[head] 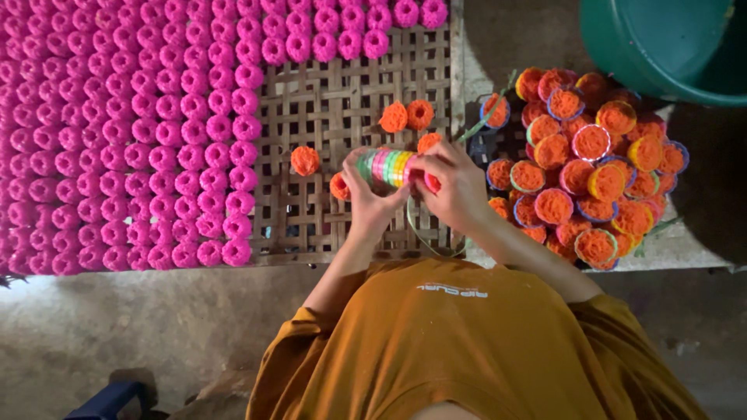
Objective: The person sits on the floor and repeatedly picks up small orange ring-shaped items from a black basket, removes them from colorful plastic molds, and places them in neat rows on a woven mat next to existing pink items.
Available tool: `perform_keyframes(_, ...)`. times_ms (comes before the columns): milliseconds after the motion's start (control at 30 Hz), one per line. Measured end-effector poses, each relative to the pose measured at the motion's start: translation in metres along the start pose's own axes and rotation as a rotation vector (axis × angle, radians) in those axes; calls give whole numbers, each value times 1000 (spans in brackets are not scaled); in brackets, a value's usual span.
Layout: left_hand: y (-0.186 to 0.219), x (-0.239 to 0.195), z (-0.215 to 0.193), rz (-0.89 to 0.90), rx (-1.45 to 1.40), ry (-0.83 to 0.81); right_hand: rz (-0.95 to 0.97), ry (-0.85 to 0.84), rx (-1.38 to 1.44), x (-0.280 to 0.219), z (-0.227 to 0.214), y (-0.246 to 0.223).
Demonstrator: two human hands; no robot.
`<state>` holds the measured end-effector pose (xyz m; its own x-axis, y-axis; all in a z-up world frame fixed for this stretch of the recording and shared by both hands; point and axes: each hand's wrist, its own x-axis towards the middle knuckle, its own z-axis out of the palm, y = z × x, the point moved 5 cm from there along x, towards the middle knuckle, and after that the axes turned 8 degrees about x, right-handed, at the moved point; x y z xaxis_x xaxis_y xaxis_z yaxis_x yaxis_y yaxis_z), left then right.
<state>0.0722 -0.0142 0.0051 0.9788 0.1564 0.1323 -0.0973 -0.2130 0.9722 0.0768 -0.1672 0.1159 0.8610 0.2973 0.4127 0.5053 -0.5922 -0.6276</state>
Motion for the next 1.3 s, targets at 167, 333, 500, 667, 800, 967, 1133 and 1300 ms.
perform_keyframes(167,-14,9,-9,-273,-422,77,114,47,320,4,15,31)
perform_keyframes(333,7,28,-52,-75,-47,295,216,89,521,6,18,55)
perform_keyframes(500,0,24,-43,-111,174,116,179,8,400,6,25,35)
perform_keyframes(667,-7,19,-25,-40,218,101,-48,49,91,10,28,19)
perform_keyframes(800,-10,17,-27,-19,246,106,113,83,183,-3,45,48)
perform_keyframes(967,1,32,-49,47,274,321,280,185,501,-4,53,97)
perform_keyframes(1133,12,34,-74,223,570,361,189,-69,380,0,46,90)
perform_keyframes(1300,-17,43,-46,-133,-108,-6,64,-195,515,15,27,41)
